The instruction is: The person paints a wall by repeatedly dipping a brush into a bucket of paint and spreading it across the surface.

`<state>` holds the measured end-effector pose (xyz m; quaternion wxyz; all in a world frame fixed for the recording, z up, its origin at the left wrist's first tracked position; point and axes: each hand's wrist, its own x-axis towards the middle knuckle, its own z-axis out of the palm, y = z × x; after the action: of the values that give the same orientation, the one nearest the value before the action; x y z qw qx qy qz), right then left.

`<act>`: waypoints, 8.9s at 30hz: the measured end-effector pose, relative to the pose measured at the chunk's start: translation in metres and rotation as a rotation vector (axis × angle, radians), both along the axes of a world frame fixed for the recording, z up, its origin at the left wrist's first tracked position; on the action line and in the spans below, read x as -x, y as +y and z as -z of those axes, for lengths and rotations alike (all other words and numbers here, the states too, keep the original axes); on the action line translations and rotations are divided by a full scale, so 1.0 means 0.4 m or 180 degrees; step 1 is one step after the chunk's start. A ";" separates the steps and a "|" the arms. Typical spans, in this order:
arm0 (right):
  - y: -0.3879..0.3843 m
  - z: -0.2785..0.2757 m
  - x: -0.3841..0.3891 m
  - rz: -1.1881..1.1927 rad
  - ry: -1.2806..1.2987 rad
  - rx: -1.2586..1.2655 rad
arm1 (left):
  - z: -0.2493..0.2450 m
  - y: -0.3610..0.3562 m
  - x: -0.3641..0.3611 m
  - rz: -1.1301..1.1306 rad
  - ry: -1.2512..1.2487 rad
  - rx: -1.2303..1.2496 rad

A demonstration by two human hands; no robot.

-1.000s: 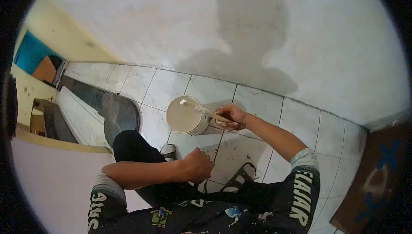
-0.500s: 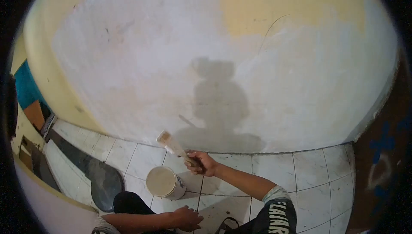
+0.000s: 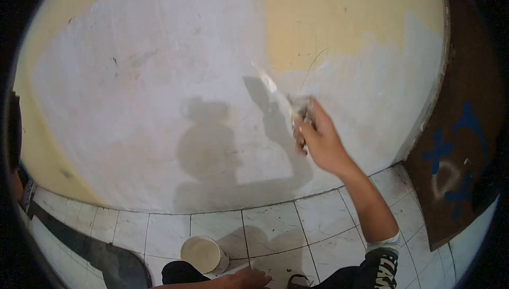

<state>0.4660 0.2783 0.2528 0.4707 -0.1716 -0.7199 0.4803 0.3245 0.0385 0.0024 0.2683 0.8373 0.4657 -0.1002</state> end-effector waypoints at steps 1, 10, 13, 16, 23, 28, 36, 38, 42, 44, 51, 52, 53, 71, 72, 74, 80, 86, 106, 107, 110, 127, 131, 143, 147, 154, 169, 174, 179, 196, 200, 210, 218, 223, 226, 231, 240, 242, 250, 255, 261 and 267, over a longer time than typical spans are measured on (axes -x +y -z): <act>-0.009 -0.049 0.012 0.0355 -0.0142 -0.0310 | 0.014 0.001 0.008 0.0024 -0.0066 -0.0040; -0.022 -0.513 0.205 0.2700 -0.0419 -0.2658 | -0.002 0.040 0.083 -0.0032 -0.0092 0.0414; -0.115 -0.593 0.267 0.2980 -0.1039 -0.1832 | 0.030 0.038 0.112 0.0033 -0.0160 0.0165; -0.027 -0.632 0.296 0.3275 -0.1237 -0.2528 | 0.025 0.030 0.136 0.0018 -0.0226 0.0179; 0.067 -0.640 0.308 0.3248 -0.1652 -0.2593 | 0.007 0.023 0.173 0.0102 -0.0172 0.0251; 0.061 -0.518 0.280 0.2930 -0.1894 -0.2442 | 0.001 0.023 0.183 0.0026 -0.0174 0.0310; -0.151 -0.693 0.342 0.3422 -0.1950 -0.2098 | -0.013 0.015 0.186 -0.0186 -0.0267 0.0189; -0.060 -0.742 0.337 0.3320 -0.1868 -0.2236 | -0.014 0.021 0.185 -0.0196 -0.0228 0.0206; 0.064 -0.675 0.327 0.3189 -0.1875 -0.2565 | -0.018 0.020 0.189 -0.0058 -0.0215 0.0227; 0.146 -0.552 0.306 0.3043 -0.1989 -0.2903 | -0.018 0.018 0.192 -0.0087 -0.0271 0.0153; 0.069 -0.337 0.229 0.2642 -0.2252 -0.2371 | -0.027 0.005 0.184 -0.0144 -0.0197 0.0173; 0.070 -0.368 0.207 0.2667 -0.2225 -0.2595 | -0.028 0.006 0.183 -0.0126 -0.0176 0.0197; 0.062 -0.416 0.201 0.2796 -0.2229 -0.2754 | -0.026 0.007 0.183 -0.0124 -0.0175 0.0198; 0.122 -0.099 0.219 0.2460 -0.2014 -0.1899 | -0.035 -0.005 0.167 -0.0212 -0.0202 -0.0031; 0.116 -0.048 0.206 0.2383 -0.2137 -0.1805 | -0.039 -0.006 0.163 -0.0216 -0.0198 0.0007; 0.109 0.021 0.179 0.2301 -0.2266 -0.1689 | -0.048 -0.008 0.160 -0.0216 -0.0191 0.0066; 0.151 -0.094 0.134 0.1958 -0.2738 -0.1739 | -0.056 -0.013 0.158 -0.0074 -0.0158 0.0135; 0.166 -0.509 0.181 0.2313 -0.2705 -0.1731 | -0.039 -0.003 0.162 -0.0095 -0.0156 0.0266; 0.105 0.125 0.160 0.2056 -0.2513 -0.1498 | -0.054 -0.004 0.167 -0.0109 -0.0216 0.0120; 0.095 0.134 0.156 0.1804 -0.2608 -0.1207 | -0.058 -0.009 0.169 -0.0123 -0.0206 0.0112; 0.040 0.013 0.155 0.2025 -0.2602 -0.1173 | -0.069 -0.012 0.173 -0.0097 -0.0227 0.0139; 0.109 -0.016 0.322 0.2684 -0.1731 -0.2320 | -0.048 -0.004 0.194 -0.0232 -0.0307 0.0152; 0.067 0.135 0.245 0.2314 -0.2529 -0.1667 | -0.050 -0.008 0.187 -0.0138 -0.0237 0.0081; 0.154 -0.459 0.137 0.2184 -0.2117 -0.1177 | -0.030 0.013 0.188 -0.0033 -0.0068 0.0207; 0.088 -0.655 0.162 0.2653 -0.1749 -0.1806 | -0.013 0.019 0.188 -0.0086 -0.0075 0.0249; 0.068 -0.731 0.219 0.3403 -0.1511 -0.2027 | -0.044 0.018 0.181 -0.0188 0.0102 0.0309; 0.122 0.087 0.107 0.1895 -0.2620 -0.1171 | -0.038 -0.007 0.157 -0.0158 -0.0128 0.0195; 0.187 -0.073 0.130 0.2028 -0.2681 -0.1339 | -0.067 -0.016 0.156 -0.0196 -0.0077 0.0176; 0.167 -0.373 0.152 0.2359 -0.2186 -0.1476 | -0.057 -0.013 0.164 -0.0211 -0.0012 0.0176; 0.108 0.045 0.194 0.2541 -0.2212 -0.1484 | -0.071 -0.025 0.179 -0.0257 -0.0159 -0.0076; 0.048 0.186 0.191 0.1907 -0.2841 -0.1062 | -0.068 -0.055 0.175 -0.0321 -0.0375 -0.0423; -0.235 0.574 0.557 -0.1920 -0.3628 -0.1818 | -0.072 -0.165 0.130 -0.0420 -0.0143 -0.0585; -0.390 0.930 0.733 -0.2712 -0.4790 -0.1893 | -0.064 -0.160 0.143 -0.0429 -0.0027 -0.0446; -0.405 1.082 0.765 -0.2656 -0.4508 -0.2395 | -0.060 -0.156 0.167 -0.0316 -0.0023 -0.0305; -0.417 1.105 0.776 -0.2531 -0.4266 -0.2214 | -0.068 -0.158 0.182 -0.0223 -0.0068 -0.0250; -0.419 1.073 0.775 -0.2636 -0.4619 -0.2294 | -0.057 -0.159 0.188 -0.0192 -0.0114 -0.0334; -0.437 1.006 0.751 -0.2375 -0.4855 -0.1971 | -0.065 -0.168 0.188 -0.0210 -0.0066 -0.0480; -0.438 1.020 0.743 -0.2295 -0.4742 -0.1891 | -0.067 -0.167 0.190 -0.0197 -0.0056 -0.0459; -0.354 0.974 0.749 -0.2511 -0.4891 -0.1458 | -0.060 -0.174 0.178 -0.0200 -0.0068 -0.0521; -0.269 0.765 0.716 -0.2799 -0.4703 0.0217 | -0.054 -0.172 0.173 -0.0156 -0.0032 -0.0495; -0.188 0.648 0.577 -0.2549 -0.4168 0.1802 | -0.045 -0.176 0.169 -0.0290 -0.0064 -0.0614; -0.192 0.792 0.418 -0.1919 -0.3164 0.3413 | -0.048 -0.151 0.162 -0.0297 -0.0045 -0.0434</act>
<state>0.2988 0.2016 -0.0639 -0.2035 -0.3670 -0.5316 0.7357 0.2597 -0.0221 0.0217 0.2183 0.8317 0.5080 -0.0498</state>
